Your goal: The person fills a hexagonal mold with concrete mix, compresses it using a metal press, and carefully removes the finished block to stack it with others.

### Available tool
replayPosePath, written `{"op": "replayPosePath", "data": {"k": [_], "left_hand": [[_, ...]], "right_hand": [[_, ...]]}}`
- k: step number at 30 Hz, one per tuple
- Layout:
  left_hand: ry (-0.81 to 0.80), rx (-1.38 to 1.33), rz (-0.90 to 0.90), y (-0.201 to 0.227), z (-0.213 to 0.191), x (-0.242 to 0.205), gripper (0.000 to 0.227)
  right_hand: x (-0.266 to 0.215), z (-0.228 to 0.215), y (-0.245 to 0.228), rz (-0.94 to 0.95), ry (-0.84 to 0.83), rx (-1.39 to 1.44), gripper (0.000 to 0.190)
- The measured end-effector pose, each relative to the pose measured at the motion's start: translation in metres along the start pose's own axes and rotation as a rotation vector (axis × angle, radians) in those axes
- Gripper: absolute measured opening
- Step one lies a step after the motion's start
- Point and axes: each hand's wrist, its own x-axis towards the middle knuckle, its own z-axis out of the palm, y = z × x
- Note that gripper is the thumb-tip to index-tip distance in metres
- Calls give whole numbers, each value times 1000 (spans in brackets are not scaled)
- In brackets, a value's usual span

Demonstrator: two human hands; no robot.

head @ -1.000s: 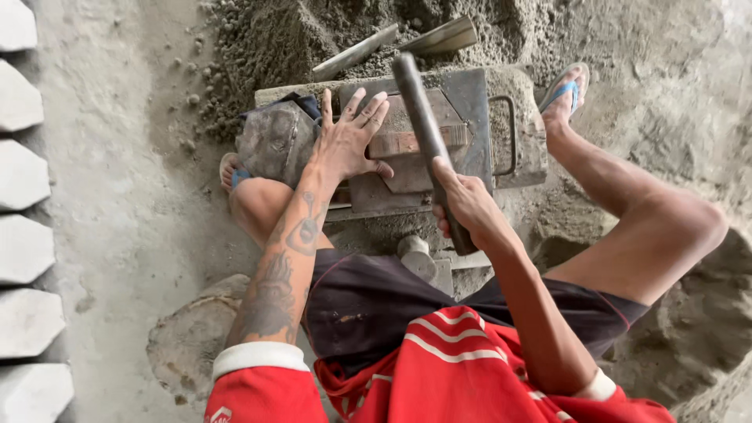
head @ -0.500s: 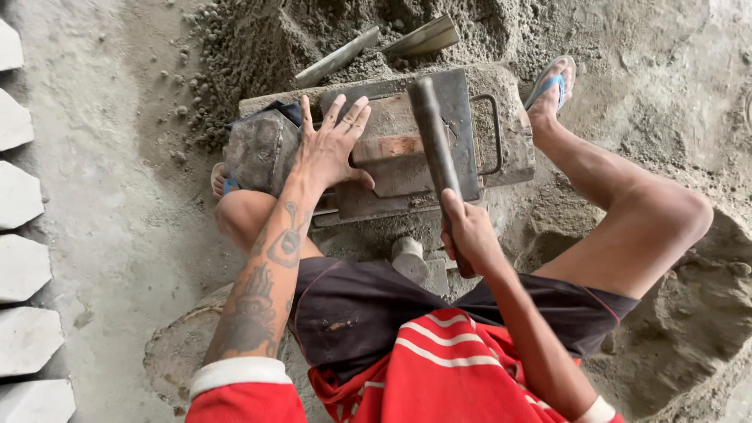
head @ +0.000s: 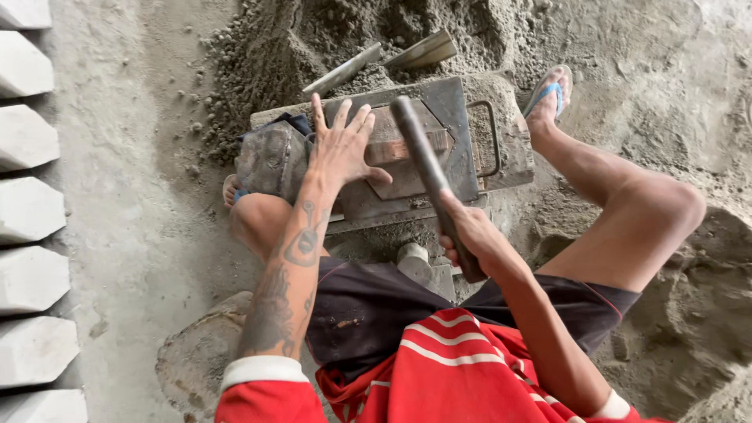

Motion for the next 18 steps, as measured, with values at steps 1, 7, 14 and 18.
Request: {"op": "replayPosePath", "data": {"k": [1,7,14,18], "left_hand": [[38,-10,6,10,-4,4,135],[209,-225,-57,27,38,22,108],[286,-235,-70,32,26,15,103],[288,-227,-94,31,27,15,105]], "right_hand": [[-6,-7,-6,11,41,29,63],[24,-48,1,-110,266,9,70],[101,-64,46,-200,302,-103,72],[119,-69,57,-214,305,-155,70]]}}
